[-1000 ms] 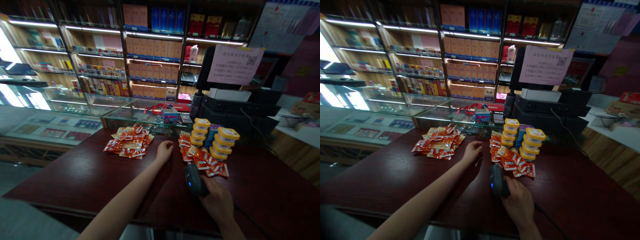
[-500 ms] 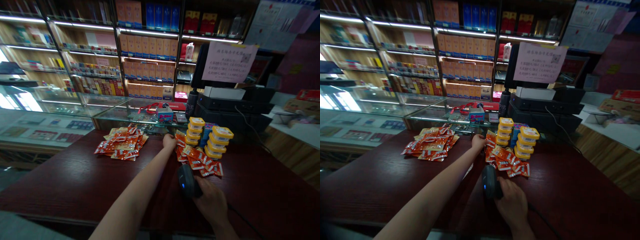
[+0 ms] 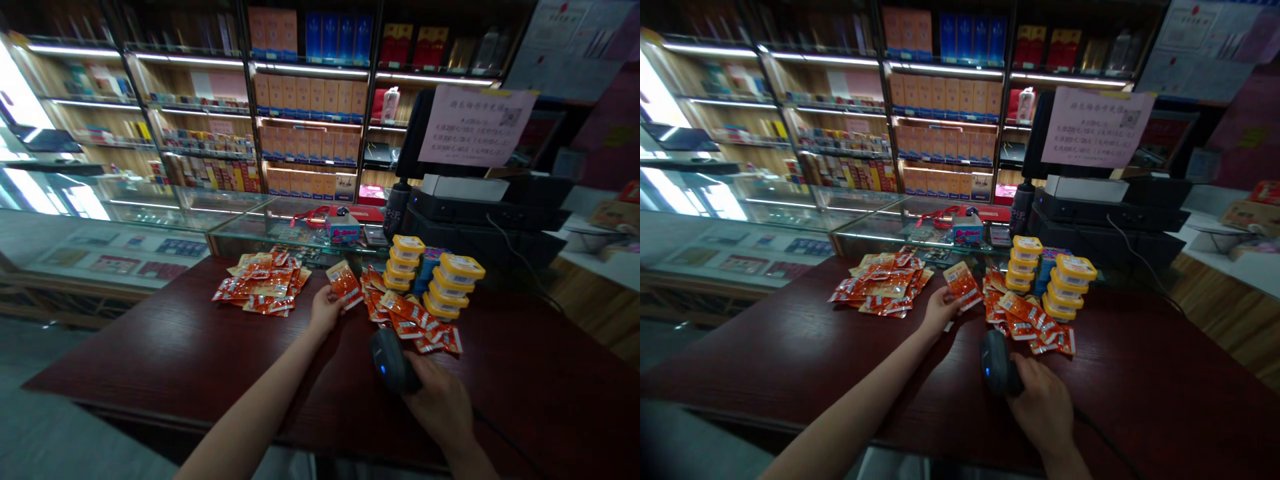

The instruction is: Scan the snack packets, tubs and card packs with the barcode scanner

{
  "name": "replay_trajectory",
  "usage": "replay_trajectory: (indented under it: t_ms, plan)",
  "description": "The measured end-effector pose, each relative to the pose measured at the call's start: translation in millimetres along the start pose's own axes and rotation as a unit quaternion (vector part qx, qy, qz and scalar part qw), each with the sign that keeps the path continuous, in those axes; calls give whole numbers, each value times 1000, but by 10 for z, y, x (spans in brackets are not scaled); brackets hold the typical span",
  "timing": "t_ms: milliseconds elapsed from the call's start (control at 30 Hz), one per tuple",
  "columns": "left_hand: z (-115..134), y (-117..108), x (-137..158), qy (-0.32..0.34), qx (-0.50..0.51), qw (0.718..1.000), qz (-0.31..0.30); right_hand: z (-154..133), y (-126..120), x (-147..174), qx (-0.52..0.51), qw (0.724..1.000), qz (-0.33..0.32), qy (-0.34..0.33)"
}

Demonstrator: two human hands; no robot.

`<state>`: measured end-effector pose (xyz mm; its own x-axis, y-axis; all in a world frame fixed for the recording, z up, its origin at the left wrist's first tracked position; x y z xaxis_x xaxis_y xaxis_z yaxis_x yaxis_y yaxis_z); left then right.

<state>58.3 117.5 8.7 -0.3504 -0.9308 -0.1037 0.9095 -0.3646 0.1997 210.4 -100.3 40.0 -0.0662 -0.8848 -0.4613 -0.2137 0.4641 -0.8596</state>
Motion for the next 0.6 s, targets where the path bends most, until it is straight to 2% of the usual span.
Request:
replay_trajectory:
  t_ms: [100, 167, 300, 367, 467, 600]
  plan:
    - [8, -60, 84, 53, -31, 998, -12, 5, -26, -62, -28, 999, -25, 24]
    - [12, -57, 86, 79, -56, 995, -16, 34, -72, -125, -58, 995, -38, 66]
    - [13, -77, 60, 103, -118, 988, 8, -3, -176, -260, -213, 968, -32, 129]
    - [-15, -90, 47, 100, -129, 987, 13, -96, -195, -318, -306, 942, -24, 134]
    - [-72, -99, 33, 86, -129, 988, 9, -251, -230, -365, -386, 913, -6, 131]
    - [-39, -85, 53, 96, -141, 985, 6, -372, -289, -368, -419, 900, 17, 121]
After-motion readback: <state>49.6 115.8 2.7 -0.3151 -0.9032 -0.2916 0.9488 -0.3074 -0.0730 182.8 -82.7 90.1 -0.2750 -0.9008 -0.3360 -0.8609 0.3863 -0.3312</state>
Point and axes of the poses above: each hand's wrist, its own x-axis away from the middle knuckle, its own y-axis out of the palm, z = x × y, the point moved 10 cm from there along -x, towards the middle knuckle, and after that the axes turned 7 degrees about -z, right-handed, at the moved point
